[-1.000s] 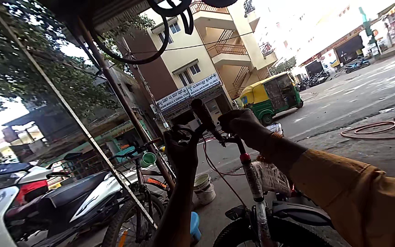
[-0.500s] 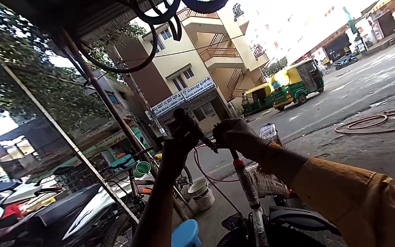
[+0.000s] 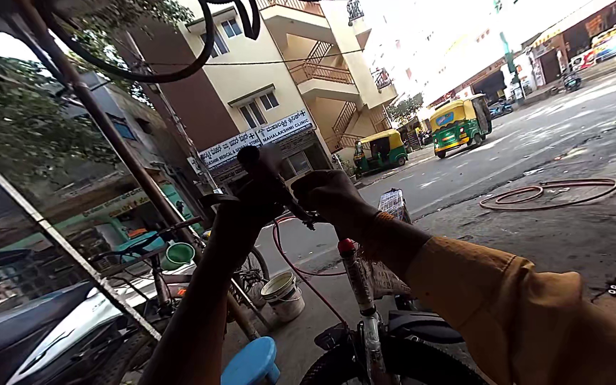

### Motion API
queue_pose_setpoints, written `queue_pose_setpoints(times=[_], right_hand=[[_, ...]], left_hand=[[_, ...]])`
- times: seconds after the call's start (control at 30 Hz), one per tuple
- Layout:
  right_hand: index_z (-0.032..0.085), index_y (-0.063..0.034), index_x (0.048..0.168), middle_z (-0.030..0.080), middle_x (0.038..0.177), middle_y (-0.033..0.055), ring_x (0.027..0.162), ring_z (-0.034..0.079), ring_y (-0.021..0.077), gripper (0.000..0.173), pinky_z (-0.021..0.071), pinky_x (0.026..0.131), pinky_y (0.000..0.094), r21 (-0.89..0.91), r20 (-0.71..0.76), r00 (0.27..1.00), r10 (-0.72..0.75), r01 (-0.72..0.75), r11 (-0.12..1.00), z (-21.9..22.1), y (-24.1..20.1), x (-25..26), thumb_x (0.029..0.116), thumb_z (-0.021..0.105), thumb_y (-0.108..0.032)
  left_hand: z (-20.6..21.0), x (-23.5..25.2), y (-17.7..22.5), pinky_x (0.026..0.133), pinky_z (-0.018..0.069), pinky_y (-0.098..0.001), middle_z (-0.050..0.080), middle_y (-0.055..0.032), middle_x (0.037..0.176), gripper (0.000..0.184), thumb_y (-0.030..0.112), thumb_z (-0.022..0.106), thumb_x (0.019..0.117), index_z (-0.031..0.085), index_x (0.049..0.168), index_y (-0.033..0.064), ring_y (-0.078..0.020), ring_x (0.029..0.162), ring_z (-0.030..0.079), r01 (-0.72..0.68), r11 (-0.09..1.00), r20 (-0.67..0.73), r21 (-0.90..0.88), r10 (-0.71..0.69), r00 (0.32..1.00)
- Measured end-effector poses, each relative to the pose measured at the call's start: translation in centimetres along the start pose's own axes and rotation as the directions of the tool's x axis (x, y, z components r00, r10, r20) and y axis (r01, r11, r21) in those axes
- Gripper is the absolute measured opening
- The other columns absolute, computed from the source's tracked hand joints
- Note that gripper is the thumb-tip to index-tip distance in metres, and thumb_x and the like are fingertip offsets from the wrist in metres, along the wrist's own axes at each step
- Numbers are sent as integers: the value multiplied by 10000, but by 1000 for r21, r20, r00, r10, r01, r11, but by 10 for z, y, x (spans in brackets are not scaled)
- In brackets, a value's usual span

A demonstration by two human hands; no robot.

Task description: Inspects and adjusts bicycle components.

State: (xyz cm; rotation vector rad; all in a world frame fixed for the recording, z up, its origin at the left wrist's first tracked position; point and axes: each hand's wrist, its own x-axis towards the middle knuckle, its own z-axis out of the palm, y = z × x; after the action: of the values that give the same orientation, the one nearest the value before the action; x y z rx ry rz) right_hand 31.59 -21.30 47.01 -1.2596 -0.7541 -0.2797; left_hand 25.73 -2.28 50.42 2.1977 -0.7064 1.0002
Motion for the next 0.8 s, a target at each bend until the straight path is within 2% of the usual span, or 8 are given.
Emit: queue_pose_setpoints(times=[0.1,0.17,0.3,0.4,0.5,0.6,0.73,0.8], right_hand=[[772,-75,1026,747,936,76,811,707,178,186,589,726,416,22,18,1000,-19,19,1000,1,-2,0,882,661,-32],[761,-63,1034,732,907,82,771,686,173,174,576,693,397,22,41,999,-20,19,1000,3,-2,-3,893,661,-35],[762,-71,1067,723,898,97,748,686,185,177,586,658,398,19,68,998,14,-16,1000,6,-6,-9,924,658,-72],[768,-91,1090,725,893,89,726,675,171,183,562,630,363,17,67,997,43,-44,999,5,-10,-14,937,668,-102],[771,-92,1081,712,839,85,645,639,148,190,517,549,305,35,69,996,57,-59,998,4,-10,-14,930,655,-93],[767,-78,1106,723,872,100,685,666,161,205,561,607,315,46,99,994,50,-55,997,0,-12,-15,929,665,-78],[733,-63,1140,720,944,62,771,675,130,200,580,716,311,-82,77,996,40,-34,996,-4,-25,-21,966,645,-103],[702,-42,1094,678,875,10,721,633,82,162,554,661,253,-77,158,987,-18,31,997,-20,-16,-6,976,614,-110]], left_hand=[[-10,-3,-5,874,600,-299,719,25,1129,316,168,719,942,679,1254,178,-75,1018,688,-31,986,29,165,27,999],[-9,-5,-9,898,595,-295,715,10,1141,337,160,705,956,660,1290,143,-81,1030,687,-52,990,7,131,52,999],[-1,-7,-11,889,591,-287,719,5,1109,320,154,703,951,663,1268,126,-86,1009,689,-97,993,-54,66,101,993],[2,-7,-11,911,583,-257,725,14,1109,327,160,737,930,674,1245,100,-45,1020,687,-152,978,-99,146,167,981],[3,-7,-11,896,588,-253,737,24,1099,350,220,746,937,684,1265,117,-33,993,695,-148,970,-118,192,172,978],[4,-4,-13,898,589,-261,737,26,1110,314,216,747,940,701,1240,134,-48,1012,695,-148,975,-114,165,168,979],[10,-6,-5,925,584,-284,734,-2,1110,314,160,755,925,694,1220,72,-70,1036,692,-129,992,-158,7,129,979],[11,-3,-9,905,591,-311,733,-23,1052,273,175,734,940,690,1169,35,-97,994,699,-130,991,-187,6,129,974]])
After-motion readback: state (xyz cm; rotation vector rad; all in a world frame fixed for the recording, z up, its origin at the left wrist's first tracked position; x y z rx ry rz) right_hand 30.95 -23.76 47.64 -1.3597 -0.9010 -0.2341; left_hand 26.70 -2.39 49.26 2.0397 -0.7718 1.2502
